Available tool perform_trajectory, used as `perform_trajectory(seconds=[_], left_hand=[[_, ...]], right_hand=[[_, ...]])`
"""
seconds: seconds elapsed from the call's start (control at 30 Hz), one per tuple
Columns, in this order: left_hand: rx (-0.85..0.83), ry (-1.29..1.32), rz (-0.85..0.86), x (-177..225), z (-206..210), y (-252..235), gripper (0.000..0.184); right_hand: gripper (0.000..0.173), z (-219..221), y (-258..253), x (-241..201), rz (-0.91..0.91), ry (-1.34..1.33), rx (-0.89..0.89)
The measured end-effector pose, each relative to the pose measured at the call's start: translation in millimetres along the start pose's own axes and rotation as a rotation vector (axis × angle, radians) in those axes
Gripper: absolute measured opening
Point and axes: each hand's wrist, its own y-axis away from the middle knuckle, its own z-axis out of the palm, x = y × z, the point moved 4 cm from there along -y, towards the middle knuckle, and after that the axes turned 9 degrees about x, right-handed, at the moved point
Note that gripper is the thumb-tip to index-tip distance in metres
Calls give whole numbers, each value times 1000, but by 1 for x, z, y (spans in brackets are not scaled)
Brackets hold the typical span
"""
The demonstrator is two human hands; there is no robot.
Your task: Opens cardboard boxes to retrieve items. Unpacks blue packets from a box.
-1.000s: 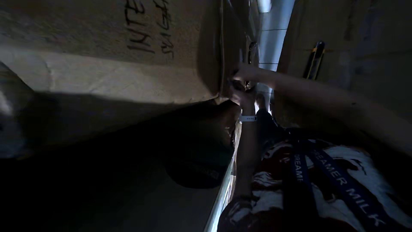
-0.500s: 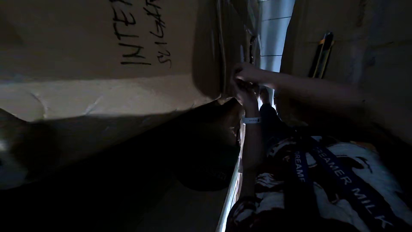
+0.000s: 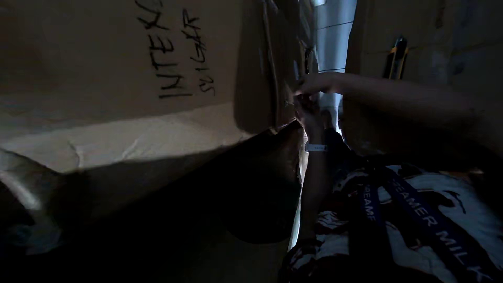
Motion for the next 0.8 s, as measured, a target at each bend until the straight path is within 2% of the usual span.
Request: perform_trajectory(seconds=[0.07, 0.2, 0.33, 0.43, 0.5, 0.6, 0.63, 0.7, 0.73, 0.8], left_hand=[[25, 93, -107, 2, -10, -4, 37], [-57, -100, -147, 11, -35, 3, 34], [-56, -185, -77, 17, -25, 24, 43], [-89, -374, 39, 24, -4, 41, 38], [-92, -482, 120, 15, 14, 41, 34], [-272, -539, 27, 11, 25, 52, 33], [-309, -578, 47, 13, 22, 51, 32], [-242, -647, 101, 17, 3, 37, 31], [-166, -575, 51, 15, -14, 30, 35], [10, -429, 22, 12, -50, 19, 38]], right_hand=[[50, 5, 0, -12, 9, 69, -18], [34, 23, -8, -16, -82, 151, -77], [25, 27, -6, -9, -203, 181, 9], [34, 21, 6, 6, -109, 98, 158], [38, 5, 18, 12, -41, 19, 248], [43, -18, 28, 10, 11, 102, 259], [42, -22, 32, 4, 8, 176, 255], [36, -24, 42, -11, -21, 395, 312], [33, -23, 46, -19, -66, 516, 394], [42, -13, 56, -36, -206, 616, 520]])
